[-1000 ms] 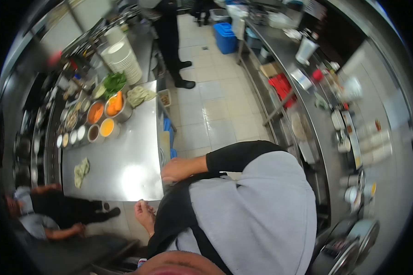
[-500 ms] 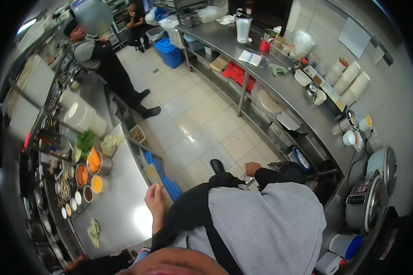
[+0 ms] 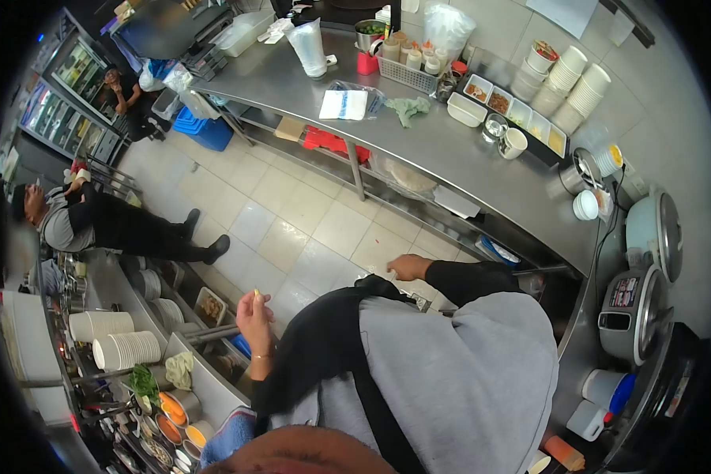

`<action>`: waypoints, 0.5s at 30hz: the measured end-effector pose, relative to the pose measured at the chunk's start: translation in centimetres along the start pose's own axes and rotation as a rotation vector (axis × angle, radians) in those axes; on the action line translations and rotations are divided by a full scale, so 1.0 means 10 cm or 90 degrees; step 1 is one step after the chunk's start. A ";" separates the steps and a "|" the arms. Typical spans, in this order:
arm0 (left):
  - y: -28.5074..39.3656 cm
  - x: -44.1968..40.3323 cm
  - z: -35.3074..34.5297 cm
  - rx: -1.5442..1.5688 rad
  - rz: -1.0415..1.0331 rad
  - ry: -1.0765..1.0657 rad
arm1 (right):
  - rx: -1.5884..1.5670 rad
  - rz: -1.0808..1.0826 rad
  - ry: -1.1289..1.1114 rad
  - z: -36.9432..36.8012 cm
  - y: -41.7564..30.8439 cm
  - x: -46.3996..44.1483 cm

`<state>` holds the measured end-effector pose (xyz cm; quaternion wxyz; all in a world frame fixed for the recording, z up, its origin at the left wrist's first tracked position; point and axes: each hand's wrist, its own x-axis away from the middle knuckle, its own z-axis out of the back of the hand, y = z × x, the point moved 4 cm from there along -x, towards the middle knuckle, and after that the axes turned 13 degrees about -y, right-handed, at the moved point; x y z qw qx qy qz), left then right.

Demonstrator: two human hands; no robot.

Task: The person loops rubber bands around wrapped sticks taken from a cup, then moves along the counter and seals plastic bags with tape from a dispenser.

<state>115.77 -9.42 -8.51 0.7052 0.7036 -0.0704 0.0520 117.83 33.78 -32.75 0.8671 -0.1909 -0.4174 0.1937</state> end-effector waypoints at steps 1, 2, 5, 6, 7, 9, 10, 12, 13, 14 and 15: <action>0.04 -0.20 -0.06 0.001 -0.005 -0.011 | -0.023 0.020 0.003 0.23 -0.06 -0.15; 0.06 -0.38 -0.11 0.004 -0.010 -0.023 | -0.040 0.029 0.026 0.48 -0.13 -0.29; 0.08 -0.90 -0.21 0.028 -0.023 -0.049 | -0.109 0.094 0.171 1.19 -0.41 -0.70; 0.07 -1.06 -0.21 0.037 -0.025 -0.061 | -0.136 0.108 0.201 1.41 -0.49 -0.82; 0.07 -1.22 -0.19 0.043 -0.026 -0.075 | -0.166 0.122 0.232 1.65 -0.58 -0.91; 0.19 -1.53 -0.23 0.026 -0.031 -0.060 | -0.187 0.128 0.280 2.11 -0.64 -1.03; 0.24 -1.71 -0.23 0.020 -0.037 -0.055 | -0.174 0.119 0.296 2.37 -0.63 -1.09; 0.07 -2.18 -0.11 0.020 -0.026 -0.063 | -0.187 0.109 0.381 2.92 -0.44 -1.26; 0.00 -2.41 -0.05 0.021 -0.020 -0.068 | -0.213 0.108 0.449 3.21 -0.29 -1.33; 0.00 -2.63 -0.04 0.031 -0.020 -0.063 | -0.275 0.120 0.523 3.54 -0.19 -1.32; 0.03 -2.87 -0.06 0.037 -0.017 -0.061 | -0.340 0.130 0.598 3.87 -0.11 -1.27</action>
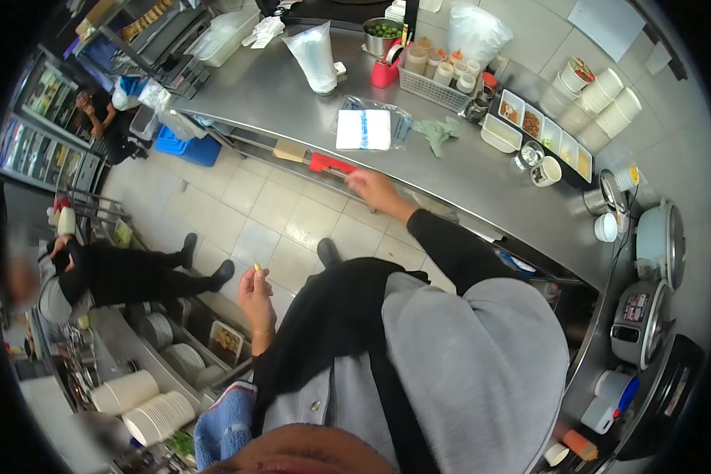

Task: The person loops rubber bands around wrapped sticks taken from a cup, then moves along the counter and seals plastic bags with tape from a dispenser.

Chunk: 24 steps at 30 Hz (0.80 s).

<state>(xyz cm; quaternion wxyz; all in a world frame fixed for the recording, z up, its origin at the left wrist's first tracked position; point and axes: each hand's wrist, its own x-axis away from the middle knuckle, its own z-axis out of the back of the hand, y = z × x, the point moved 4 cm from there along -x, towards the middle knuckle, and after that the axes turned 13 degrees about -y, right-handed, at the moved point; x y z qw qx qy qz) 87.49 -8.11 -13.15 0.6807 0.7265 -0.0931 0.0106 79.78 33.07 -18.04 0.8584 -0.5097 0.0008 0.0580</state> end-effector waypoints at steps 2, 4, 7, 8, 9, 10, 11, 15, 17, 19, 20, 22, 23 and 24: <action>0.06 -0.59 0.04 -0.028 0.009 -0.042 | 0.053 -0.118 0.088 0.40 0.11 -0.45; 0.05 -1.20 0.01 -0.087 0.024 -0.119 | 0.051 -0.158 0.177 0.72 0.26 -0.80; 0.18 -2.08 -0.28 -0.167 0.001 -0.244 | 0.157 -0.185 0.248 1.05 0.61 -1.23; 0.21 -2.39 -0.43 -0.192 -0.015 -0.293 | 0.139 -0.195 0.287 1.13 0.70 -1.36; 0.23 -2.68 -0.61 -0.214 -0.048 -0.335 | 0.120 -0.205 0.325 1.21 0.79 -1.48; 0.25 -2.92 -0.81 -0.236 -0.078 -0.377 | 0.101 -0.217 0.362 1.27 0.87 -1.55; 0.26 -3.17 -1.03 -0.256 -0.094 -0.418 | 0.081 -0.248 0.385 1.34 0.88 -1.63; 0.43 -3.85 -2.03 -0.364 -0.150 -0.510 | -0.124 -0.255 0.509 1.60 1.26 -1.99; 0.31 -4.15 -2.45 -0.412 -0.185 -0.536 | -0.214 -0.258 0.548 1.72 1.55 -2.17; 0.19 -4.38 -2.79 -0.440 -0.234 -0.546 | -0.421 -0.277 0.584 1.86 1.30 -2.32; 0.12 -4.49 -2.91 -0.456 -0.257 -0.552 | -0.529 -0.287 0.598 1.89 1.20 -2.36; -0.03 -4.72 -3.09 -0.468 -0.283 -0.572 | -0.550 -0.305 0.587 1.95 1.27 -2.45; -0.08 -4.83 -3.16 -0.481 -0.284 -0.579 | -0.562 -0.314 0.583 1.96 1.30 -2.48; -0.04 -4.88 -3.20 -0.493 -0.286 -0.586 | -0.588 -0.321 0.587 1.95 1.33 -2.51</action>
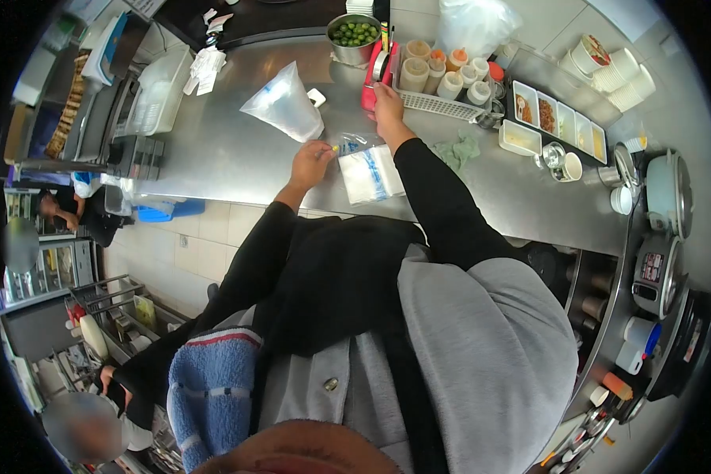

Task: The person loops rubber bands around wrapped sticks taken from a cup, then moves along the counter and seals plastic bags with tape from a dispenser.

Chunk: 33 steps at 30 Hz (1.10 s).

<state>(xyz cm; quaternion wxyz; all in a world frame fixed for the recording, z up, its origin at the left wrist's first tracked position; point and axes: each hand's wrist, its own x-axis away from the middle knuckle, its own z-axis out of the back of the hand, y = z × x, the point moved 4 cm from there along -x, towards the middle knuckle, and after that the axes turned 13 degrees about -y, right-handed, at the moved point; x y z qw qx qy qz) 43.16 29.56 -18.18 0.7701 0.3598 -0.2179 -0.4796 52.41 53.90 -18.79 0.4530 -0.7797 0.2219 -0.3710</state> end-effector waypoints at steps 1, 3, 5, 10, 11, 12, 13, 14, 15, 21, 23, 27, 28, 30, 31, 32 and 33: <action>-0.04 -0.04 0.03 0.007 0.053 -0.037 | -0.019 -0.014 0.004 -0.02 0.01 -0.03; -0.16 -0.18 0.12 0.019 0.154 -0.104 | -0.047 -0.038 0.009 -0.07 -0.05 -0.11; -0.24 -0.24 0.13 -0.005 0.097 -0.076 | -0.070 -0.065 0.019 -0.11 -0.10 -0.10; -0.50 -0.44 0.30 -0.021 0.054 -0.032 | -0.124 -0.085 0.081 -0.16 -0.07 -0.07; -0.54 -0.50 0.36 -0.002 0.050 -0.029 | -0.134 -0.079 0.081 -0.15 -0.12 -0.12; -0.55 -0.53 0.41 0.018 0.050 -0.026 | -0.139 -0.074 0.094 -0.15 -0.14 -0.16; -0.55 -0.58 0.46 -0.024 0.044 -0.027 | -0.145 -0.074 0.107 -0.15 -0.13 -0.17; -0.56 -0.62 0.42 0.059 0.064 -0.078 | -0.151 -0.075 0.118 -0.15 -0.10 -0.18; -0.55 -0.66 0.38 0.141 0.085 -0.128 | -0.155 -0.073 0.118 -0.15 -0.08 -0.19; -0.11 -1.05 0.30 0.156 0.006 -0.248 | -0.137 -0.015 0.129 -0.26 -0.24 0.02; -0.04 -1.17 0.24 0.134 -0.013 -0.273 | -0.106 0.006 0.141 -0.37 -0.38 0.26; 0.04 -1.33 0.16 0.100 -0.037 -0.320 | -0.100 0.051 0.055 -0.32 -0.21 0.51; 0.08 -1.34 0.16 0.093 -0.040 -0.331 | -0.089 0.044 0.048 -0.34 -0.18 0.66; 0.18 -1.35 0.15 0.091 -0.026 -0.359 | -0.066 0.023 0.040 -0.37 -0.13 0.91; 0.19 -1.35 0.12 0.090 -0.018 -0.372 | -0.055 0.010 0.038 -0.39 -0.10 1.01; 0.22 -1.36 0.11 0.094 -0.027 -0.380 | -0.045 -0.004 0.035 -0.40 -0.07 1.08; 0.22 -1.40 0.08 0.097 -0.035 -0.388 | -0.055 -0.015 0.048 -0.40 -0.03 1.12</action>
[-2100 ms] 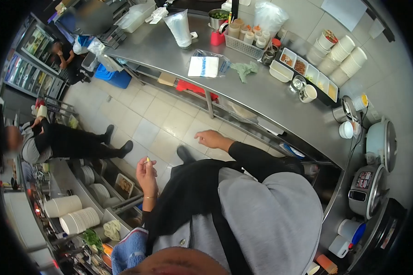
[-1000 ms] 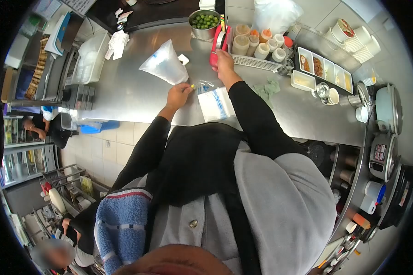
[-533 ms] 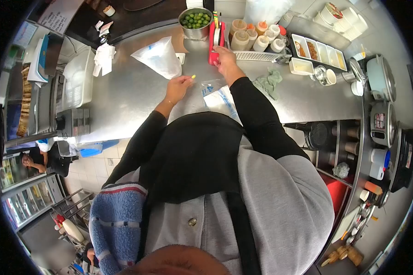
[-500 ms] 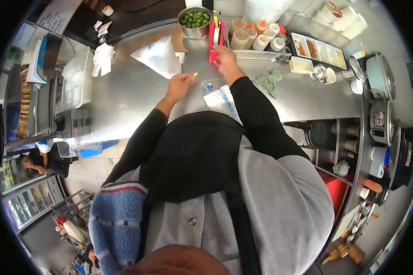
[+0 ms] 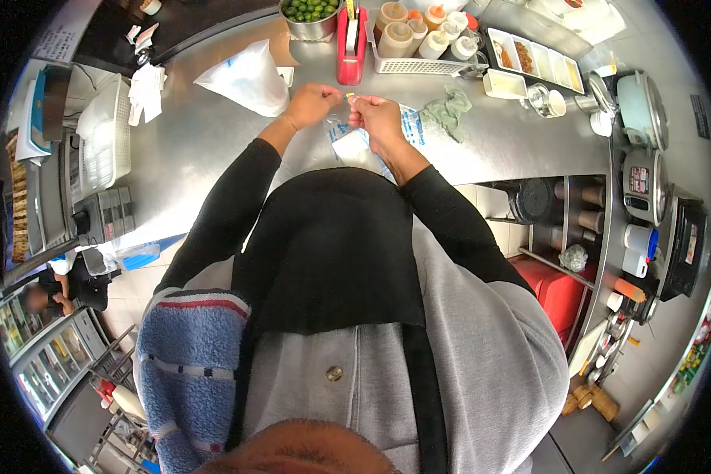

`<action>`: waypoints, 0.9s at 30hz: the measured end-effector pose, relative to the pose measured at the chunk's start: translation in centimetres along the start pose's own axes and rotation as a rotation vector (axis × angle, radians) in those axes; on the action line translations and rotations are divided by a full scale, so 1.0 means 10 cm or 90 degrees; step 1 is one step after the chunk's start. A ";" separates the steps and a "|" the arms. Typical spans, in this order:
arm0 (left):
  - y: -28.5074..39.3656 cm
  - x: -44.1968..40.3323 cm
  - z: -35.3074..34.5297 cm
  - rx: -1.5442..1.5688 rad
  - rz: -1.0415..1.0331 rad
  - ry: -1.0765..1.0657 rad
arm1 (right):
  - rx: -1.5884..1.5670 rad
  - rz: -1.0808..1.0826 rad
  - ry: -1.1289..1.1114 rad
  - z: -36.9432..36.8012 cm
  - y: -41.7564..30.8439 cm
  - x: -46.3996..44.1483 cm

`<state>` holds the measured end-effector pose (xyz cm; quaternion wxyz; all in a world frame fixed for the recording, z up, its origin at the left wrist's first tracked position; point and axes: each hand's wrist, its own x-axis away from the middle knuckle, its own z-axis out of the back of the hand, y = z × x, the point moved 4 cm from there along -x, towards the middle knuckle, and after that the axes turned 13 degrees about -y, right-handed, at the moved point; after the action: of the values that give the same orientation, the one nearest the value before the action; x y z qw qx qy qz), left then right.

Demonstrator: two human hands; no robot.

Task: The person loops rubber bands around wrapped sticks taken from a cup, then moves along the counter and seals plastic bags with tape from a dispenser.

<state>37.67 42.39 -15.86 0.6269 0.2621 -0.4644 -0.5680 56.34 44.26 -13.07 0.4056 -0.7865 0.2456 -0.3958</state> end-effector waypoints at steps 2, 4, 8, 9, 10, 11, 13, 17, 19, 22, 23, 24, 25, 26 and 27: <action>0.00 -0.06 0.00 -0.019 -0.020 -0.009 | 0.011 -0.007 0.005 0.04 0.06 0.01; 0.04 -0.09 0.01 -0.059 -0.046 -0.009 | 0.019 -0.008 0.007 0.10 0.12 -0.02; 0.12 -0.12 0.02 -0.058 -0.052 -0.032 | 0.026 -0.010 0.014 0.17 0.23 -0.06; 0.13 -0.13 0.02 -0.066 -0.051 -0.034 | 0.027 -0.011 0.016 0.17 0.23 -0.06; 0.13 -0.13 0.03 -0.074 -0.049 -0.035 | 0.036 -0.010 0.015 0.17 0.23 -0.06; 0.14 -0.13 0.03 -0.086 -0.048 -0.042 | 0.045 -0.011 0.014 0.17 0.22 -0.06; 0.15 -0.14 0.03 -0.111 -0.046 -0.052 | 0.052 -0.012 0.012 0.17 0.23 -0.07; 0.17 -0.13 0.05 -0.115 -0.039 -0.064 | 0.050 -0.011 0.008 0.20 0.27 -0.11; 0.21 -0.10 0.07 -0.125 -0.041 -0.071 | 0.055 -0.005 0.004 0.20 0.27 -0.11; 0.17 -0.10 0.07 -0.134 -0.048 -0.072 | 0.066 0.002 0.001 0.20 0.27 -0.11; 0.16 -0.11 0.07 -0.135 -0.051 -0.073 | 0.070 0.002 0.002 0.20 0.27 -0.11; 0.16 -0.11 0.07 -0.136 -0.054 -0.073 | 0.075 0.003 0.004 0.20 0.27 -0.11; 0.15 -0.11 0.07 -0.136 -0.056 -0.073 | 0.077 0.001 0.004 0.19 0.27 -0.11; 0.15 -0.11 0.07 -0.134 -0.055 -0.069 | 0.079 0.000 0.004 0.19 0.27 -0.11; 0.15 -0.10 0.07 -0.132 -0.053 -0.065 | 0.081 -0.001 0.004 0.19 0.26 -0.11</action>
<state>37.87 43.85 -14.61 0.6017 0.1856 -0.4233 -0.6514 57.09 44.43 -16.43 0.4538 -0.7580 0.2204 -0.4134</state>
